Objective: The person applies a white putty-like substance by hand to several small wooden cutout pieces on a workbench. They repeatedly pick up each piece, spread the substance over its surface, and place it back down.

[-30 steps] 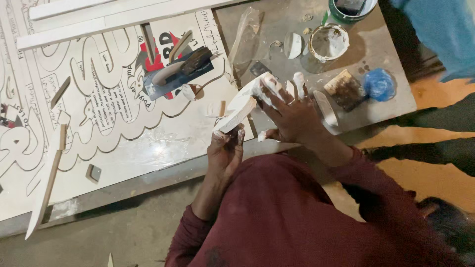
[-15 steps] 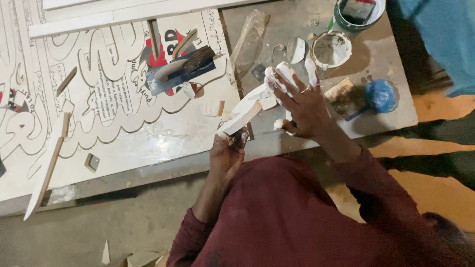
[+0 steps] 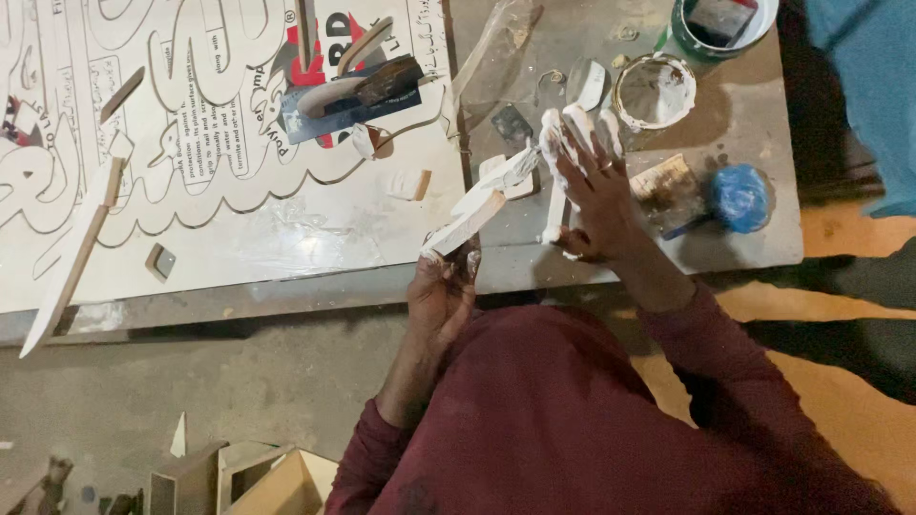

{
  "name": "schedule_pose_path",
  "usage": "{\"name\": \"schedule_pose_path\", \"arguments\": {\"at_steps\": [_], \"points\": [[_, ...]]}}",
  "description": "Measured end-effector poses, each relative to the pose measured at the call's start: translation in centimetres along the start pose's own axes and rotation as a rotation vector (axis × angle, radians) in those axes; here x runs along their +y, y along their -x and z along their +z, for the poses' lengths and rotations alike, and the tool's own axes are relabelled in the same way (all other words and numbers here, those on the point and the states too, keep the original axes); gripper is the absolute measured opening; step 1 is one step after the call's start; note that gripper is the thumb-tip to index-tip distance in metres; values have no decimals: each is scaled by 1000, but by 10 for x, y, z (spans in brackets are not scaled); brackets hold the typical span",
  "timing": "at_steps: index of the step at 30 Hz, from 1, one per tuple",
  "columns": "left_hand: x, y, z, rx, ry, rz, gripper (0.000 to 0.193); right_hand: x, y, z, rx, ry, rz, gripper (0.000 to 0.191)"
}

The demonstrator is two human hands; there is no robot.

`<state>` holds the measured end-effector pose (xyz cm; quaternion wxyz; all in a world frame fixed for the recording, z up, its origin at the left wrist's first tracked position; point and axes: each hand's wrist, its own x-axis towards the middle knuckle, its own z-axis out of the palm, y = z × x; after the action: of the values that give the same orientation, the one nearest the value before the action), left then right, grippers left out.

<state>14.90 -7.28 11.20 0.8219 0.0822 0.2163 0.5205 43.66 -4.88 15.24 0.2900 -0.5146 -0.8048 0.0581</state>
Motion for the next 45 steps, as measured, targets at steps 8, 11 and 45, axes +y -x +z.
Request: {"name": "schedule_pose_path", "arguments": {"at_steps": [8, 11, 45], "points": [[-14, 6, 6, 32, 39, 12, 48, 5, 6, 4, 43, 27, 20, 104], [-16, 5, 13, 60, 174, -27, 45, -2, 9, -1, -232, 126, 114, 101], [-55, -27, 50, 302, -227, 7, 28, -36, 49, 20, -28, 372, 185, 78]]}}
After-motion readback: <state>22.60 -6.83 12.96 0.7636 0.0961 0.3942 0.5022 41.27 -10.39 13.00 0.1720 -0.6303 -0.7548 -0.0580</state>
